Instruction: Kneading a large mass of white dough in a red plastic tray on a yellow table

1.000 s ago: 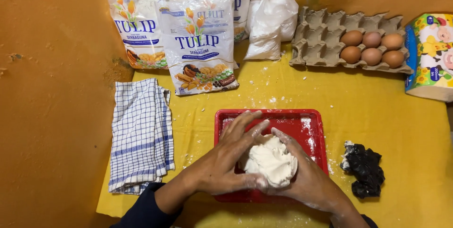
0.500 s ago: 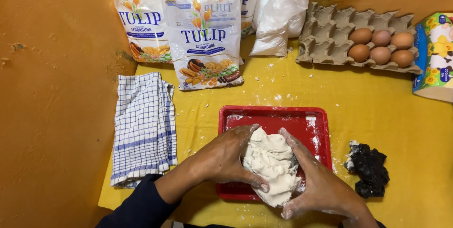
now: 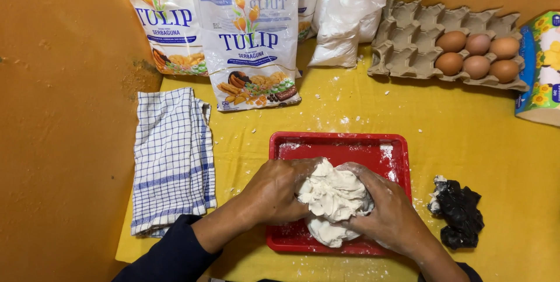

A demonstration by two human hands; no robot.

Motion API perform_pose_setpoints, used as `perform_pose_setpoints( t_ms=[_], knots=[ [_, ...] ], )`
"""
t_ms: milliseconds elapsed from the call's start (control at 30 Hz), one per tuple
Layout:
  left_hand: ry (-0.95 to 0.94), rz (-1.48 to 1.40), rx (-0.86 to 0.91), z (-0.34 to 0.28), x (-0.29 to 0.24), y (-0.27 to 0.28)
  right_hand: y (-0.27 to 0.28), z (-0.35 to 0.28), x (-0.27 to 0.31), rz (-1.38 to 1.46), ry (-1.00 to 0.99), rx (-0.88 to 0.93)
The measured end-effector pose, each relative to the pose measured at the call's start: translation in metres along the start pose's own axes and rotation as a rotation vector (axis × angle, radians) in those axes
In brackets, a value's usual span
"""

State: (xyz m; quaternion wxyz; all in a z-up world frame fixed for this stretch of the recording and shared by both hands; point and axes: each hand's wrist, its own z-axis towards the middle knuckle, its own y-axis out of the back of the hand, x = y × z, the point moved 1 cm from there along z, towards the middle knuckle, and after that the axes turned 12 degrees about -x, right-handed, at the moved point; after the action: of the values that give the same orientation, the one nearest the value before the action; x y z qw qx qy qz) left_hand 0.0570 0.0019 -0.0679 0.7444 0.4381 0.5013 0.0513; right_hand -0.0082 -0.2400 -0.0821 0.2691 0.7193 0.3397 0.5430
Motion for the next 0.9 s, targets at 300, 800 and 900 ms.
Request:
perform_pose_setpoints(
  t_ms=[300,800,900],
  knots=[
    [0.130,0.223,0.048,0.009,0.014,-0.028,-0.011,0.011,-0.001,0.113,-0.126,-0.113],
    [-0.053,-0.159,0.419,0.020,0.022,0.025,0.049,0.006,0.011,0.640,-0.002,0.364],
    [-0.038,-0.223,0.463,0.016,0.009,0.036,0.049,-0.005,0.022,0.301,-0.065,0.269]
  ],
)
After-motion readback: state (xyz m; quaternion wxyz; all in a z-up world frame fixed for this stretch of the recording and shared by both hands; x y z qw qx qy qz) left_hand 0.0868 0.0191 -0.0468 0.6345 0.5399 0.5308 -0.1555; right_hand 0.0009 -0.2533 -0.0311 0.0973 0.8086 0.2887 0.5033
